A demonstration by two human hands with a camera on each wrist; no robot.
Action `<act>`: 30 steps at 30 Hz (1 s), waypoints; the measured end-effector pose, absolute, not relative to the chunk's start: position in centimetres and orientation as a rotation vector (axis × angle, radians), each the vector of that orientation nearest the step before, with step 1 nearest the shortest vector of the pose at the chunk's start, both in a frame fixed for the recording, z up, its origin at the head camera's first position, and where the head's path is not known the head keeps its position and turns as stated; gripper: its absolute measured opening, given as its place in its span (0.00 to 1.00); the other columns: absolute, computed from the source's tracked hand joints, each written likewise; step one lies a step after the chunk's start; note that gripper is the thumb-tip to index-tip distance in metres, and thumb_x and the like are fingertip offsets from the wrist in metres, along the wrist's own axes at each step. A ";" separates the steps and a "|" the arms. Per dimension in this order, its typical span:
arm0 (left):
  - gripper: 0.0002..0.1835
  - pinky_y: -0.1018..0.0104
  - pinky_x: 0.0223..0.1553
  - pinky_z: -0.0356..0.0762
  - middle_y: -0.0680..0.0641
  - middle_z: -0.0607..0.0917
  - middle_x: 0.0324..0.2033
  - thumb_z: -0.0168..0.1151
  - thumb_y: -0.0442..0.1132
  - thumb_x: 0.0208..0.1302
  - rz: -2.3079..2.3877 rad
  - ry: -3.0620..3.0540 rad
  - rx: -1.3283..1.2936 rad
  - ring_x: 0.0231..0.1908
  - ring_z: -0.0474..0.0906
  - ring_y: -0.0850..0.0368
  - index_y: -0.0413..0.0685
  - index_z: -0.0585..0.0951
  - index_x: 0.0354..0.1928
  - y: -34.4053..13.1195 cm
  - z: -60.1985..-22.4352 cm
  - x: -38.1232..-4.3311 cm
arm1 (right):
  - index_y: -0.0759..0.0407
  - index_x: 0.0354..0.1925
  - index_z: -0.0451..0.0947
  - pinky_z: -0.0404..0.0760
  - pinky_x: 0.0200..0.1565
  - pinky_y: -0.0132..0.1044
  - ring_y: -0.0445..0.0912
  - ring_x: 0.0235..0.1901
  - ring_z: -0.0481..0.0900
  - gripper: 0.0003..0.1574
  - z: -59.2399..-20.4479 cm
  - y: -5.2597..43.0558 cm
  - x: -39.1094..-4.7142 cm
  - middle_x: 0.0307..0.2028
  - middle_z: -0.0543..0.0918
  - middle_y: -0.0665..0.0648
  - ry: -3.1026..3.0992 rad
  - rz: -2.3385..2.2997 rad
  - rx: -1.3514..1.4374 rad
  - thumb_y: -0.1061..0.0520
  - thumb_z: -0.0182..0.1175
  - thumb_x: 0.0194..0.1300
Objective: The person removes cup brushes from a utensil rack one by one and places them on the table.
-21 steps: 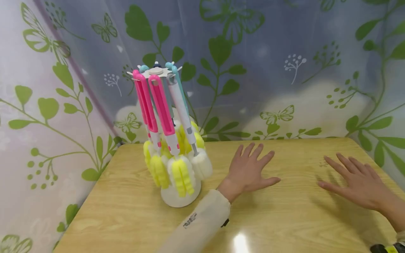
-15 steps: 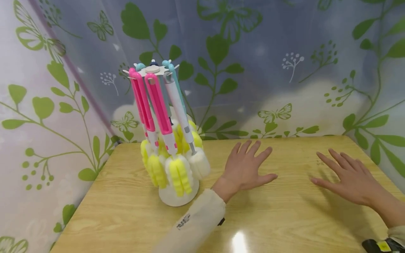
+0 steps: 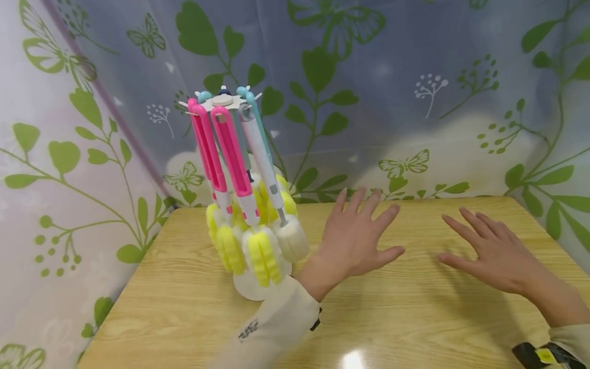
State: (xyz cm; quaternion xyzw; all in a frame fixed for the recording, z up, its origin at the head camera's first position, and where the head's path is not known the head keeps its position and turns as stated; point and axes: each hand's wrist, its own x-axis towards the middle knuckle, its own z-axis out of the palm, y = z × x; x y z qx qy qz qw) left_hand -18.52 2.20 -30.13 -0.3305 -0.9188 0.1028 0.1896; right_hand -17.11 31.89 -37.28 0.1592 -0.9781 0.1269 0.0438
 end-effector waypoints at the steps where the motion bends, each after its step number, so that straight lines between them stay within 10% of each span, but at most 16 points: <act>1: 0.39 0.47 0.66 0.51 0.49 0.61 0.69 0.39 0.74 0.60 0.296 -2.568 -0.935 0.69 0.54 0.47 0.70 0.60 0.71 1.9 -29.5 -18.3 | 0.46 0.76 0.41 0.31 0.61 0.69 0.73 0.67 0.41 0.54 -37.2 31.5 -17.1 0.73 0.39 0.68 -2.994 0.402 0.500 0.33 0.54 0.63; 14: 0.31 0.56 0.68 0.47 0.47 0.64 0.68 0.48 0.60 0.66 0.104 -2.350 -1.184 0.69 0.56 0.49 0.61 0.67 0.69 -2.7 -23.4 -17.1 | 0.48 0.75 0.46 0.51 0.57 0.69 0.71 0.67 0.47 0.52 -35.6 27.8 -18.2 0.73 0.43 0.65 -2.928 0.400 0.570 0.33 0.55 0.63; 30: 0.26 0.57 0.68 0.49 0.41 0.72 0.63 0.56 0.51 0.64 -0.015 -2.022 -1.147 0.66 0.61 0.46 0.49 0.75 0.62 -8.0 -16.7 -16.4 | 0.44 0.75 0.47 0.53 0.59 0.66 0.67 0.68 0.48 0.49 -33.9 23.4 -19.8 0.73 0.46 0.61 -2.864 0.444 0.657 0.32 0.53 0.63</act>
